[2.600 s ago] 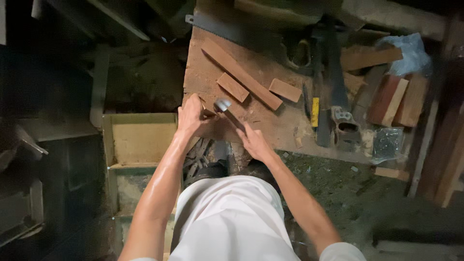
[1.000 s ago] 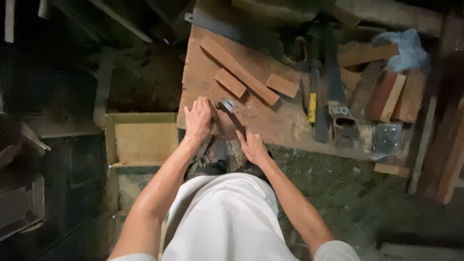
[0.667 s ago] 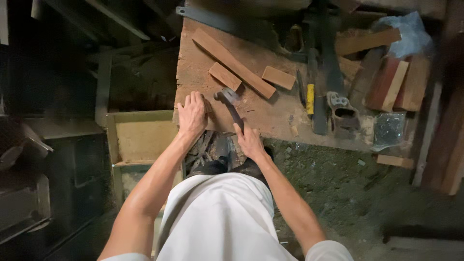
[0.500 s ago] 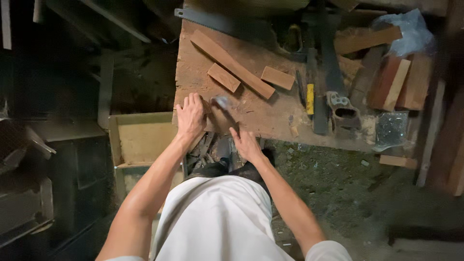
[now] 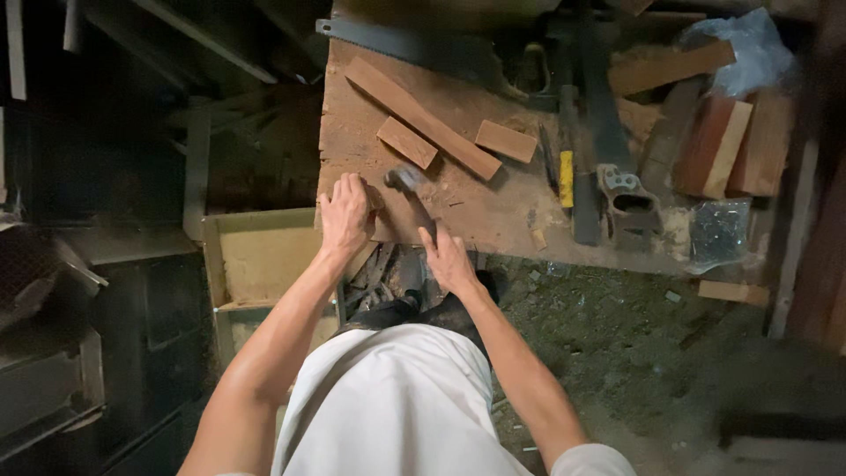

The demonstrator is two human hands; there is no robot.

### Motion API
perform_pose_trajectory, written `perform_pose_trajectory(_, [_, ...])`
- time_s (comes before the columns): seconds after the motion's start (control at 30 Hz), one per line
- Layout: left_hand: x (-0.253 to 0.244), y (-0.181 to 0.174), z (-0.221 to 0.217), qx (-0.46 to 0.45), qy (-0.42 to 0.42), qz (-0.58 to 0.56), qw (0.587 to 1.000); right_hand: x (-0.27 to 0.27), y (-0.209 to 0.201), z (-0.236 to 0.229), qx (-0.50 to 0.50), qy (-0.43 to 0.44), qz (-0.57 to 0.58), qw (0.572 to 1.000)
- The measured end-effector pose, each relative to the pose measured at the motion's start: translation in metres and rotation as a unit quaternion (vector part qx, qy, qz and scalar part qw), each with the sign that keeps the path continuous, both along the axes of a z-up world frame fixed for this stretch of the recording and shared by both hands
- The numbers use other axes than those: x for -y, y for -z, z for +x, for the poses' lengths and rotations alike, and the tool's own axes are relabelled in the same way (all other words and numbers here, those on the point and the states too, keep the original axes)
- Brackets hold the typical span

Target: The person hammers nails into small wooden blocks on a workbench. They repeatedly position the blocks, drive nails with a hammer, and adjust the pieces throughout the clip.

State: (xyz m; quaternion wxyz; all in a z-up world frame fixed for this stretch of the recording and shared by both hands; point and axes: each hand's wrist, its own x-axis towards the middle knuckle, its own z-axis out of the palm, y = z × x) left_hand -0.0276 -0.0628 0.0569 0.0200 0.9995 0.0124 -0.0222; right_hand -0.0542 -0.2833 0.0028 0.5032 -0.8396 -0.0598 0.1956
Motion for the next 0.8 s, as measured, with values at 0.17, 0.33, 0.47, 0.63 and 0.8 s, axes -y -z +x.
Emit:
perform_pose_trajectory(0.17, [0.0,0.001,-0.002,-0.021,-0.008,-0.011,1.0,0.004,-0.011,-0.006,0.028,0.007,0.023,0.999])
perform_pose_trajectory(0.33, [-0.002,0.002,-0.001,-0.009,-0.021,-0.049,0.999,0.0,-0.004,-0.006,-0.049,-0.038,-0.019,0.998])
perform_pose_trajectory(0.47, [-0.013,0.0,-0.009,0.022,-0.019,-0.188,0.982,0.007,-0.006,-0.003,-0.011,0.02,0.021,1.0])
perform_pose_trajectory(0.63, [-0.034,-0.01,-0.014,-0.002,-0.145,-0.536,0.831,0.025,-0.037,0.007,-0.001,0.031,0.056,0.998])
perform_pose_trajectory(0.8, [-0.036,-0.02,-0.022,0.044,-0.117,-0.603,0.788,0.024,-0.059,0.008,0.004,0.03,0.054,0.998])
